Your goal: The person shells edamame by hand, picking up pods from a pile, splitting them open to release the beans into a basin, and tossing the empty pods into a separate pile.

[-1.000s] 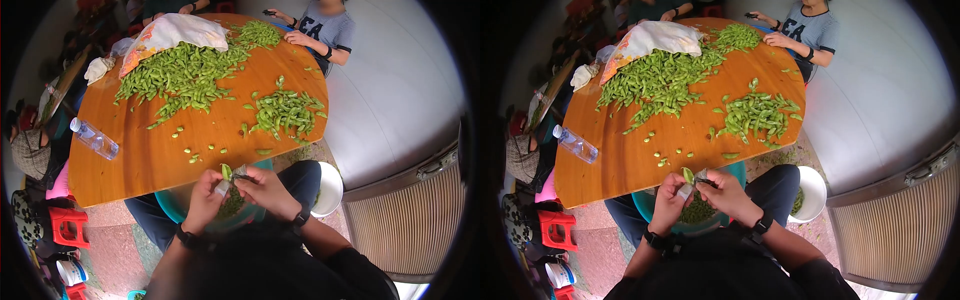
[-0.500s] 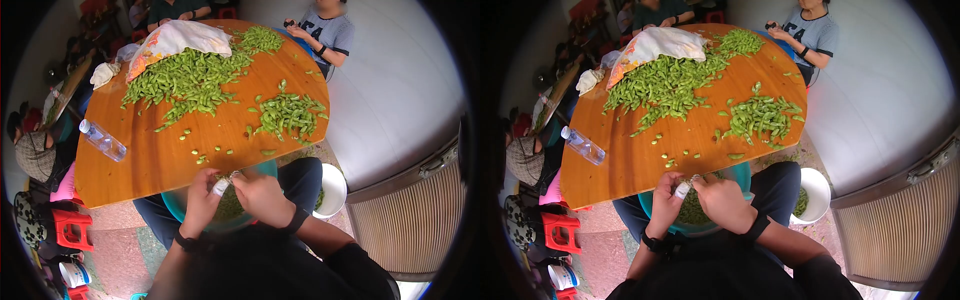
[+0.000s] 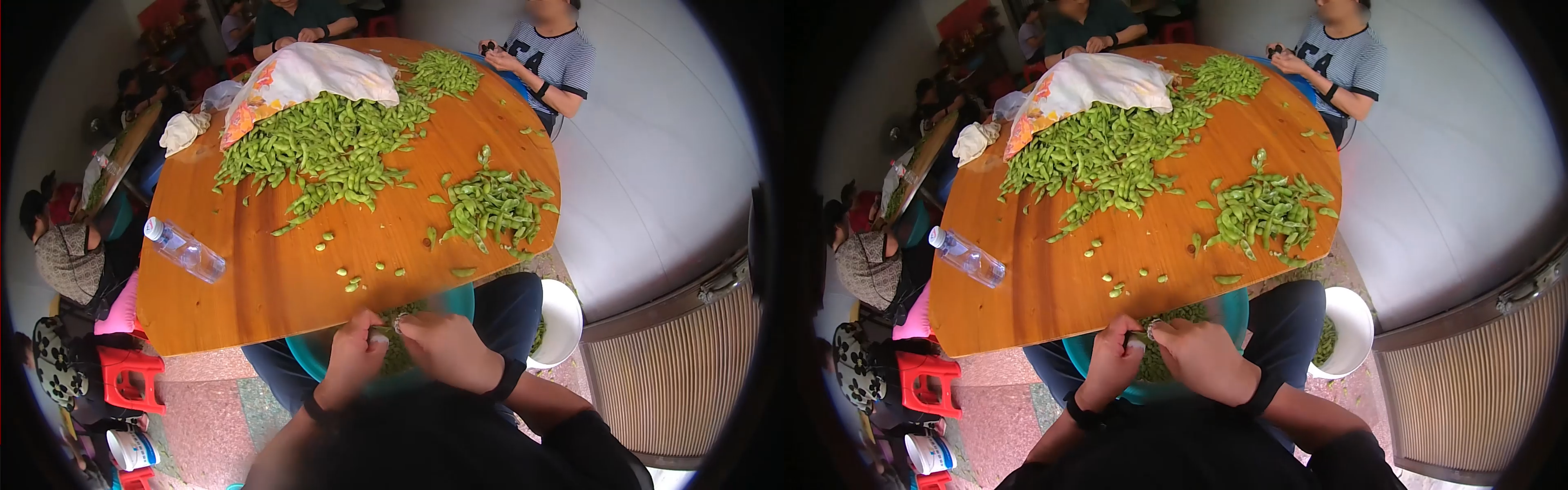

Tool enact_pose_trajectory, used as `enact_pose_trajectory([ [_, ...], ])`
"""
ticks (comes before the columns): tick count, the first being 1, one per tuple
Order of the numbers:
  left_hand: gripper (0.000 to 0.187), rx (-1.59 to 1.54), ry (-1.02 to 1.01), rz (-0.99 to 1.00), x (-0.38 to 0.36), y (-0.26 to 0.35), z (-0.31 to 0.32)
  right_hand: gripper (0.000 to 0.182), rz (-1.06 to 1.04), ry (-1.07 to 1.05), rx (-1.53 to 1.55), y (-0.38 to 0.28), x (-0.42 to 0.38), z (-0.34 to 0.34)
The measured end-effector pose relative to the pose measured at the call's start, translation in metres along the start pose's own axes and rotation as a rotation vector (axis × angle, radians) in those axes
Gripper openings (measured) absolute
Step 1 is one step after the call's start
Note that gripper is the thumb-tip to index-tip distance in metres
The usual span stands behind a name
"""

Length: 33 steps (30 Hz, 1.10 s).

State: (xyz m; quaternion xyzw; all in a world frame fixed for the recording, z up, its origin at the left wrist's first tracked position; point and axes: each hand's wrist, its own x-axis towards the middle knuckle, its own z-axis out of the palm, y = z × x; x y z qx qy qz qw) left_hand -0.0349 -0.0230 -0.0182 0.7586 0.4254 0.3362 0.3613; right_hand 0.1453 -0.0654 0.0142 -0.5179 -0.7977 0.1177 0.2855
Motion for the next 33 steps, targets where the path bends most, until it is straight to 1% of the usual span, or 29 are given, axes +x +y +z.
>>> enact_pose_trajectory([
  [1, 0.018, 0.011, -0.006, -0.043, 0.000, -0.002, 0.002, 0.008, 0.040, -0.026, 0.045, -0.004, 0.001, -0.001],
  [2, 0.017, 0.021, -0.014, -0.087, 0.001, -0.003, 0.003, 0.008, 0.035, -0.027, 0.047, -0.005, 0.002, -0.001],
  [4, 0.018, 0.033, -0.015, -0.080, 0.002, -0.001, 0.001, 0.010, 0.044, -0.023, 0.050, -0.004, 0.003, -0.001],
  [6, 0.017, 0.048, -0.016, -0.002, 0.002, -0.003, 0.000, 0.011, 0.029, -0.028, 0.073, -0.002, 0.004, -0.001],
  [8, 0.020, 0.046, -0.013, -0.019, 0.001, 0.001, -0.001, 0.012, 0.025, -0.033, 0.099, -0.002, 0.005, -0.005],
  [11, 0.024, 0.077, -0.032, -0.028, 0.002, 0.015, -0.010, 0.011, 0.027, 0.088, 0.007, 0.012, 0.017, -0.020],
  [12, 0.025, 0.110, -0.058, -0.028, 0.002, 0.020, -0.015, 0.009, 0.078, 0.088, -0.052, 0.018, 0.020, -0.026],
  [13, 0.025, 0.111, -0.056, -0.028, 0.004, 0.025, -0.020, 0.008, 0.138, 0.155, -0.110, 0.027, 0.027, -0.031],
  [14, 0.026, 0.131, -0.087, 0.075, 0.009, 0.028, -0.028, 0.009, 0.166, 0.225, -0.140, 0.046, 0.030, -0.029],
  [15, 0.026, 0.152, -0.119, 0.178, 0.015, 0.031, -0.037, 0.005, 0.127, 0.285, -0.225, 0.063, 0.034, -0.035],
  [16, 0.026, 0.156, -0.121, 0.183, 0.023, 0.035, -0.045, 0.006, 0.211, 0.278, -0.293, 0.071, 0.036, -0.040],
  [18, 0.024, 0.310, -0.001, 0.042, 0.043, 0.040, -0.062, 0.008, 0.267, 0.331, -0.291, 0.076, 0.036, -0.047],
  [19, 0.023, 0.358, 0.032, 0.046, 0.059, 0.034, -0.067, 0.008, 0.267, 0.334, -0.290, 0.075, 0.037, -0.048],
  [21, 0.020, 0.439, 0.118, 0.075, 0.091, 0.017, -0.071, 0.010, 0.266, 0.310, -0.117, 0.069, 0.033, -0.046],
  [22, 0.018, 0.473, 0.171, 0.104, 0.106, 0.008, -0.070, 0.010, 0.268, 0.313, -0.115, 0.065, 0.032, -0.043],
  [23, 0.018, 0.474, 0.169, 0.108, 0.117, -0.002, -0.070, 0.011, 0.275, 0.290, -0.032, 0.059, 0.032, -0.040],
  [25, 0.016, 0.558, 0.093, 0.211, 0.131, -0.021, -0.071, 0.009, 0.281, 0.239, 0.102, 0.050, 0.031, -0.037],
  [26, 0.016, 0.558, 0.087, 0.216, 0.134, -0.026, -0.072, 0.009, 0.287, 0.244, 0.102, 0.048, 0.031, -0.035],
  [28, 0.017, 0.580, -0.015, 0.103, 0.139, -0.032, -0.073, 0.007, 0.293, 0.208, 0.252, 0.045, 0.032, -0.028],
  [29, 0.019, 0.615, -0.026, 0.093, 0.139, -0.036, -0.073, 0.008, 0.280, 0.253, 0.351, 0.043, 0.035, -0.023],
  [30, 0.019, 0.616, -0.035, 0.100, 0.136, -0.030, -0.070, 0.008, 0.289, 0.261, 0.351, 0.041, 0.037, -0.021],
  [32, 0.018, 0.347, -0.037, 0.060, 0.124, -0.010, -0.065, 0.008, 0.346, 0.182, 0.510, 0.035, 0.042, -0.018],
  [33, 0.019, 0.128, -0.104, -0.118, 0.116, -0.004, -0.061, 0.009, 0.314, 0.228, 0.590, 0.040, 0.043, -0.003],
])
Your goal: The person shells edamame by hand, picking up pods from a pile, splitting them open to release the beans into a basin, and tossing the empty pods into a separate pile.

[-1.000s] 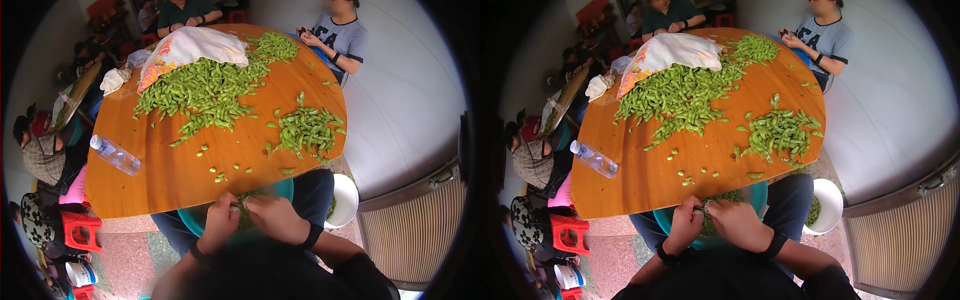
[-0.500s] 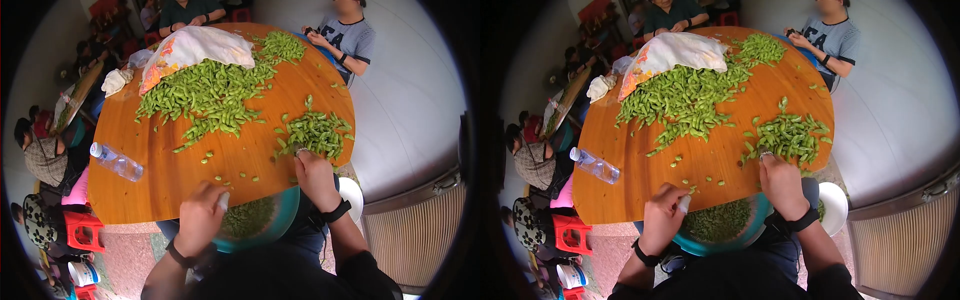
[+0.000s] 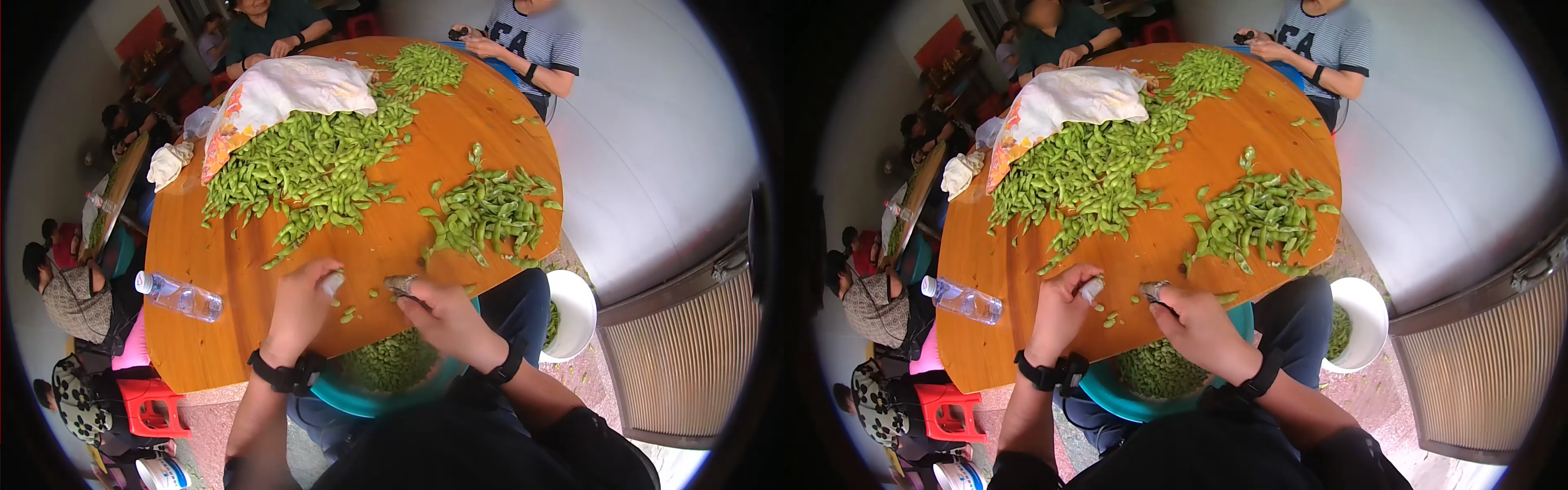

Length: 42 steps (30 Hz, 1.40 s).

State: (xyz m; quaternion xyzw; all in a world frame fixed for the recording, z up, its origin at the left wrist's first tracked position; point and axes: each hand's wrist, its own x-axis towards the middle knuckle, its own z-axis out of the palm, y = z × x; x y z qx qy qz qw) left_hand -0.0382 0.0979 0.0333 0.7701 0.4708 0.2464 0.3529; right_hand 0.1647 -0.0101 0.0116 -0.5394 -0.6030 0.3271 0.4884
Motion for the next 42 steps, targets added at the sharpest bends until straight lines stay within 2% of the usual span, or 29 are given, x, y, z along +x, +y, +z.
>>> enact_pose_trajectory([
  [1, 0.019, 0.005, -0.016, 0.005, -0.008, 0.009, 0.004, 0.009, 0.009, 0.014, 0.004, -0.003, 0.000, 0.003],
  [3, 0.020, -0.572, -0.082, -0.096, -0.024, 0.025, 0.015, 0.015, 0.311, -0.124, 0.358, -0.015, 0.002, 0.005],
  [4, 0.024, -0.630, -0.074, -0.058, -0.030, 0.024, 0.021, 0.018, 0.321, -0.122, 0.429, -0.020, 0.002, 0.006],
  [12, 0.027, -0.637, -0.029, 0.036, -0.053, 0.017, 0.041, 0.017, 0.411, -0.164, 0.509, -0.027, -0.013, 0.006],
  [14, 0.026, -0.729, -0.038, -0.057, -0.055, 0.021, 0.040, 0.016, 0.410, -0.152, 0.504, -0.025, -0.015, 0.009],
  [18, 0.026, -0.829, -0.058, -0.043, -0.059, 0.014, 0.044, 0.014, 0.379, -0.095, 0.546, -0.022, -0.021, 0.016],
  [21, 0.026, -0.887, -0.065, -0.111, -0.060, 0.013, 0.045, 0.014, 0.380, -0.091, 0.593, -0.019, -0.022, 0.018],
  [23, 0.026, -1.090, -0.117, -0.124, -0.061, 0.006, 0.048, 0.014, 0.390, -0.097, 0.638, -0.020, -0.022, 0.017],
  [24, 0.026, -1.091, -0.118, -0.127, -0.061, 0.005, 0.050, 0.013, 0.409, -0.086, 0.658, -0.023, -0.022, 0.016],
  [26, 0.025, -0.887, -0.033, -0.088, -0.062, 0.007, 0.056, 0.011, 0.430, -0.073, 0.678, -0.019, -0.023, 0.021],
  [27, 0.025, -0.890, -0.037, -0.091, -0.063, 0.009, 0.060, 0.009, 0.191, 0.050, 0.460, -0.013, -0.025, 0.032],
  [28, 0.025, -0.585, 0.079, 0.074, -0.065, 0.010, 0.065, 0.008, -0.046, 0.166, 0.236, -0.009, -0.027, 0.037],
  [29, 0.026, -0.274, 0.191, 0.233, -0.066, 0.010, 0.067, 0.008, -0.044, 0.165, 0.235, -0.008, -0.030, 0.035],
  [30, 0.026, -0.043, 0.241, 0.332, -0.067, 0.019, 0.062, 0.009, -0.041, 0.132, 0.054, -0.012, -0.032, 0.031],
  [31, 0.026, -0.042, 0.242, 0.330, -0.068, 0.022, 0.060, 0.010, -0.039, 0.098, -0.124, -0.016, -0.034, 0.027],
  [33, 0.024, 0.110, 0.241, 0.376, -0.070, 0.024, 0.057, 0.010, 0.006, 0.059, -0.035, -0.021, -0.034, 0.023],
  [35, 0.024, 0.138, 0.216, 0.386, -0.071, 0.024, 0.054, 0.010, 0.055, 0.020, 0.055, -0.023, -0.035, 0.023],
  [37, 0.024, 0.164, 0.194, 0.399, -0.072, 0.021, 0.054, 0.011, 0.167, 0.051, 0.384, -0.026, -0.035, 0.025],
  [38, 0.024, -0.044, 0.146, 0.306, -0.074, 0.015, 0.057, 0.011, 0.167, 0.051, 0.385, -0.026, -0.035, 0.024],
  [39, 0.024, -0.252, 0.097, 0.211, -0.074, 0.010, 0.059, 0.011, 0.266, 0.034, 0.456, -0.027, -0.034, 0.024],
  [40, 0.024, -0.251, 0.095, 0.209, -0.074, 0.008, 0.060, 0.011, 0.366, 0.017, 0.529, -0.027, -0.034, 0.023],
  [42, 0.024, -0.511, 0.035, 0.106, -0.073, 0.005, 0.062, 0.011, 0.370, 0.011, 0.506, -0.026, -0.035, 0.021],
])
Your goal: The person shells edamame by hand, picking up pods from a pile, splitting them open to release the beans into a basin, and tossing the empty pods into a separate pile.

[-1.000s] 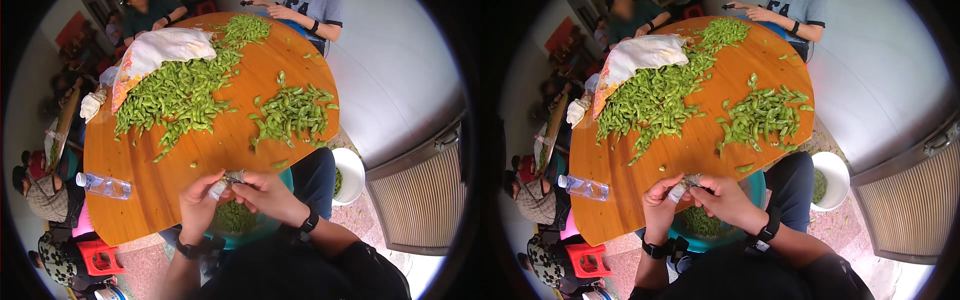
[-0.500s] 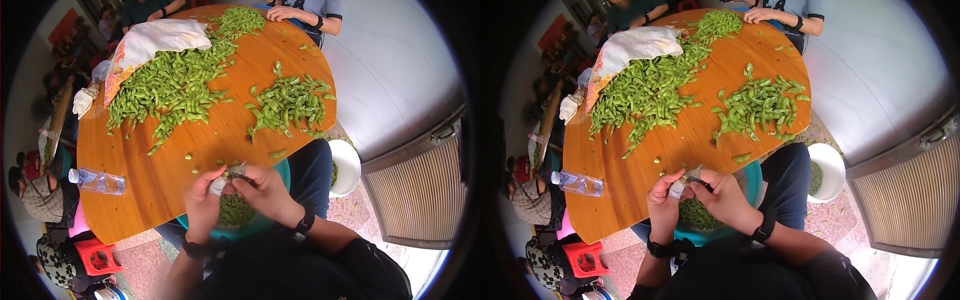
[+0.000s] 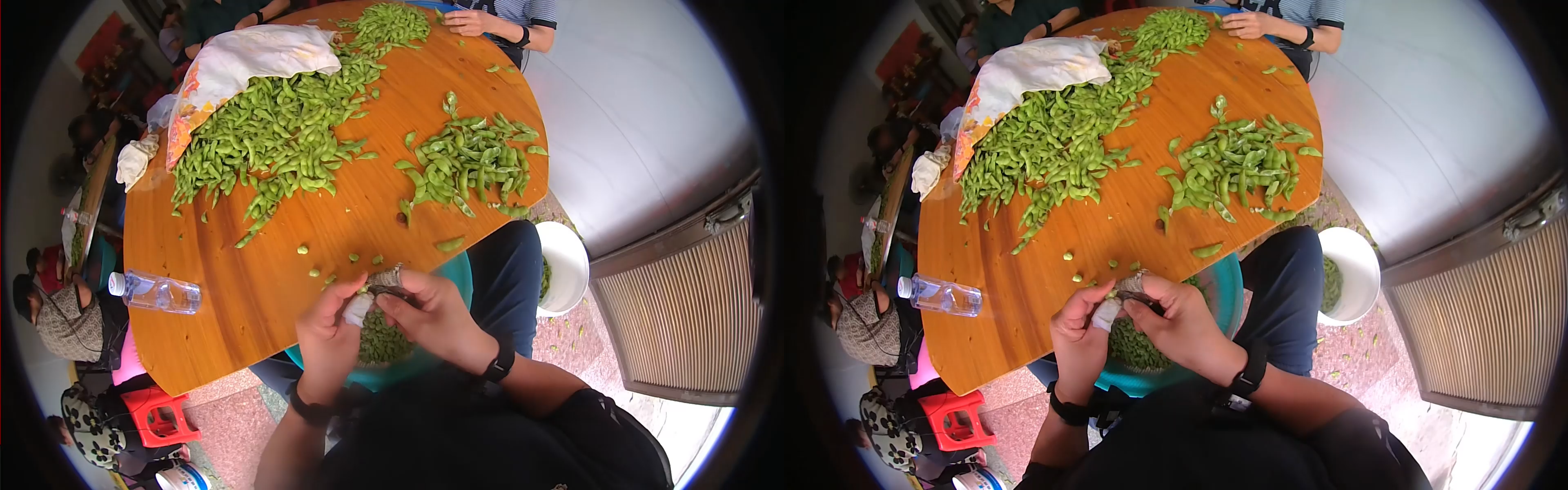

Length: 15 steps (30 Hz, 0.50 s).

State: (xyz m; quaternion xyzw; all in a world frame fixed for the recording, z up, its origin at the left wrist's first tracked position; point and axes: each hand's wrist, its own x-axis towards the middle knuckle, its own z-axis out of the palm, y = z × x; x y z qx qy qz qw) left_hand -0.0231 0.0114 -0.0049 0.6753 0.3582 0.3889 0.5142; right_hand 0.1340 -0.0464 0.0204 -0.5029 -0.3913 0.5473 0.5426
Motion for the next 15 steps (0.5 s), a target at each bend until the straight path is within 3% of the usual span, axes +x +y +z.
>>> enact_pose_trajectory([
  [2, 0.025, -0.091, 0.006, -0.055, 0.002, 0.008, 0.003, 0.012, 0.001, -0.002, -0.025, 0.002, 0.000, 0.000],
  [4, 0.026, -0.182, 0.015, -0.106, 0.004, 0.010, 0.005, 0.012, -0.232, 0.051, -0.071, 0.007, 0.002, 0.002],
  [6, 0.024, -0.447, 0.014, -0.209, 0.005, 0.008, 0.006, 0.013, -0.273, 0.068, -0.148, 0.007, 0.001, 0.000],
  [15, 0.025, -0.404, -0.083, -0.246, 0.008, 0.005, 0.001, 0.015, -0.357, 0.082, -0.254, 0.011, 0.001, -0.003],
])
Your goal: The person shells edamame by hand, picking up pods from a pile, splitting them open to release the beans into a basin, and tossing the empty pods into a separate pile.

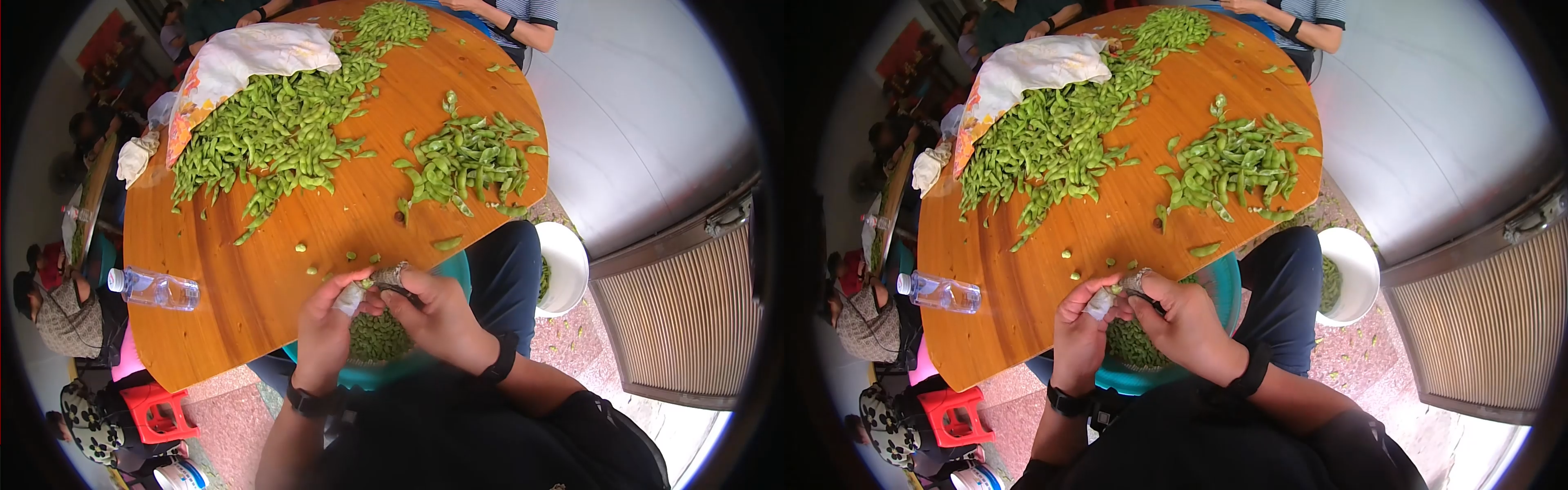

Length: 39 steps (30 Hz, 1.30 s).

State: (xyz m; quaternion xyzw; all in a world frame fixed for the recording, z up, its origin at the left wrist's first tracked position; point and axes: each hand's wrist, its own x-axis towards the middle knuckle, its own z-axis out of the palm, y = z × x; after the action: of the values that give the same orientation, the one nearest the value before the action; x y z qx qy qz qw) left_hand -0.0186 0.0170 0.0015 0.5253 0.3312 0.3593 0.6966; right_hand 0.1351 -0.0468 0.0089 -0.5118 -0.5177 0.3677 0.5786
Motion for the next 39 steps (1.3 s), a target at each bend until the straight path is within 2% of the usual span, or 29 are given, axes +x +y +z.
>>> enact_pose_trajectory([
  [4, 0.029, -0.043, -0.009, -0.054, -0.001, 0.003, 0.003, 0.013, 0.015, -0.024, -0.017, -0.003, 0.001, -0.005],
  [6, 0.034, 0.180, 0.011, -0.007, -0.003, 0.006, 0.009, 0.013, 0.018, -0.044, -0.071, -0.003, 0.000, -0.008],
  [7, 0.034, 0.180, 0.012, -0.006, -0.003, 0.005, 0.009, 0.012, 0.023, -0.064, -0.124, -0.003, -0.001, -0.009],
  [10, 0.033, 0.218, 0.022, 0.050, -0.003, 0.003, 0.005, 0.009, -0.044, -0.103, -0.176, -0.004, -0.002, -0.009],
  [11, 0.024, 0.196, 0.018, 0.041, -0.001, 0.004, 0.006, 0.009, -0.045, -0.106, -0.175, -0.004, -0.002, -0.009],
  [12, 0.016, 0.173, 0.012, 0.033, 0.001, 0.004, 0.006, 0.008, 0.007, -0.091, -0.016, -0.003, -0.001, -0.008],
  [13, 0.016, 0.172, 0.015, 0.035, 0.001, 0.006, 0.006, 0.008, 0.058, -0.075, 0.143, -0.002, 0.000, -0.008],
  [14, 0.017, 0.056, 0.017, -0.070, 0.001, 0.009, 0.007, 0.008, 0.056, -0.077, 0.143, -0.004, 0.002, -0.013],
  [15, 0.017, -0.061, 0.019, -0.175, 0.001, 0.011, 0.007, 0.008, 0.287, -0.136, 0.299, -0.008, 0.004, -0.021],
  [16, 0.017, -0.062, 0.021, -0.172, 0.000, 0.009, 0.007, 0.008, 0.519, -0.194, 0.453, -0.010, 0.006, -0.026],
  [18, 0.028, -0.091, -0.024, -0.159, 0.000, 0.005, 0.005, 0.008, 0.524, -0.172, 0.444, -0.004, 0.006, -0.024],
  [20, 0.030, -0.016, 0.000, -0.126, -0.002, 0.011, 0.012, 0.009, 0.223, -0.146, 0.193, 0.005, 0.005, -0.019],
  [21, 0.033, 0.060, 0.025, -0.095, -0.002, 0.012, 0.016, 0.009, 0.220, -0.151, 0.191, 0.003, 0.005, -0.017],
  [23, 0.032, 0.132, 0.070, -0.034, -0.001, 0.008, 0.024, 0.009, -0.030, -0.124, -0.057, -0.003, 0.006, -0.013],
  [24, 0.032, 0.206, 0.110, 0.021, 0.000, 0.006, 0.026, 0.009, -0.036, -0.128, -0.057, 0.000, 0.007, -0.012],
  [26, 0.033, 0.202, 0.058, 0.013, -0.001, 0.006, 0.022, 0.012, -0.234, -0.043, -0.359, 0.010, 0.008, -0.010],
  [32, 0.038, 0.287, 0.035, 0.103, -0.001, -0.001, 0.028, 0.017, -0.377, 0.012, -0.583, 0.007, 0.010, -0.011],
  [36, 0.040, 0.241, 0.083, 0.092, -0.002, -0.002, 0.034, 0.016, -0.380, 0.055, -0.602, 0.006, 0.012, -0.006],
  [39, 0.035, 0.039, 0.136, -0.034, -0.001, -0.001, 0.037, 0.015, -0.370, 0.107, -0.608, 0.008, 0.013, -0.003],
])
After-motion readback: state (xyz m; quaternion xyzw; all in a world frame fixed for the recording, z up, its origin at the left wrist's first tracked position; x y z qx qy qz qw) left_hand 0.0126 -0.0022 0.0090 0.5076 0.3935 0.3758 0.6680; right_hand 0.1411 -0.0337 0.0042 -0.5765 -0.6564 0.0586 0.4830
